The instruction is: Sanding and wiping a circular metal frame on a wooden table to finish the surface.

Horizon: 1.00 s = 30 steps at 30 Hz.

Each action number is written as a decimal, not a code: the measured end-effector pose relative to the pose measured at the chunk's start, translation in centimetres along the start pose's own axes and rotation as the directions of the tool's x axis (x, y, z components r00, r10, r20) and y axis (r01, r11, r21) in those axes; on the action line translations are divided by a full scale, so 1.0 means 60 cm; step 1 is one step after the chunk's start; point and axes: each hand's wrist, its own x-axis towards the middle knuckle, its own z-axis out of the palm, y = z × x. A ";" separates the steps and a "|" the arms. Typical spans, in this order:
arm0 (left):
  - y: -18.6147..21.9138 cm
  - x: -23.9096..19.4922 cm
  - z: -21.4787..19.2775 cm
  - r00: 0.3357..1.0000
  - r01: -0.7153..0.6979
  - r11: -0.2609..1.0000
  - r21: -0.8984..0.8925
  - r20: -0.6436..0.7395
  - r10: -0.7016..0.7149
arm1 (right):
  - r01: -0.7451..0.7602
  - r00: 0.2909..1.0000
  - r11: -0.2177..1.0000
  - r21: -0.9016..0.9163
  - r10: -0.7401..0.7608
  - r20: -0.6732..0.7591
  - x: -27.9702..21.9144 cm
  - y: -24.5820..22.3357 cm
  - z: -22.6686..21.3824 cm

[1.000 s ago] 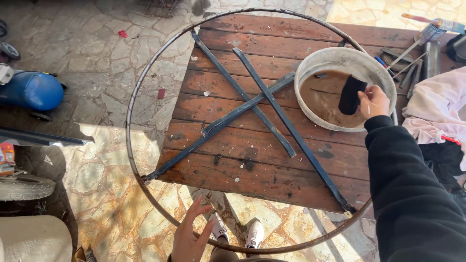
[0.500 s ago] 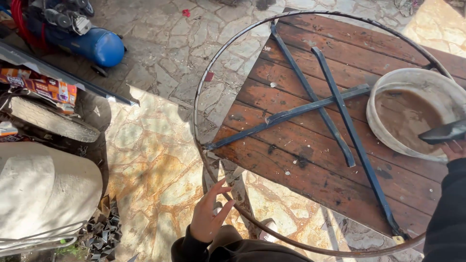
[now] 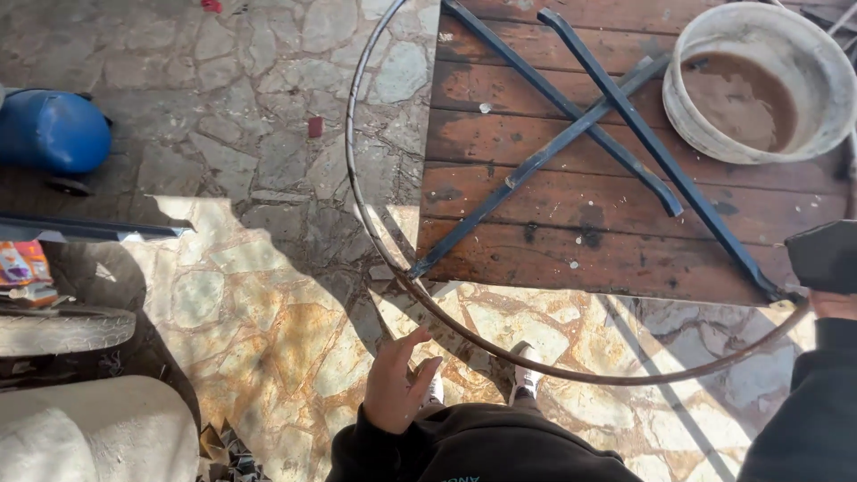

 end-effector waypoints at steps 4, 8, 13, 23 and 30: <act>-0.025 0.029 0.028 0.954 -0.264 0.964 0.020 0.150 0.258 | 0.101 0.994 0.995 0.021 -0.101 0.028 -0.273 0.039 0.036; -0.010 0.042 0.079 0.855 -0.452 0.892 0.008 0.289 0.431 | 0.240 0.947 0.959 0.151 -0.198 -0.251 -0.353 0.046 -0.031; 0.005 0.055 0.161 0.758 -0.603 0.794 0.081 0.369 0.538 | 0.315 0.876 0.947 0.070 -0.261 -0.406 -0.347 0.047 -0.138; -0.017 0.051 0.238 0.835 -0.537 0.810 0.237 0.289 0.469 | 0.551 0.700 0.244 -0.798 -0.657 0.281 -0.351 0.241 -0.078; -0.008 0.045 0.241 0.866 -0.498 0.751 0.433 0.287 0.409 | 0.662 0.573 -0.225 -0.715 -0.463 0.676 -0.394 0.308 -0.064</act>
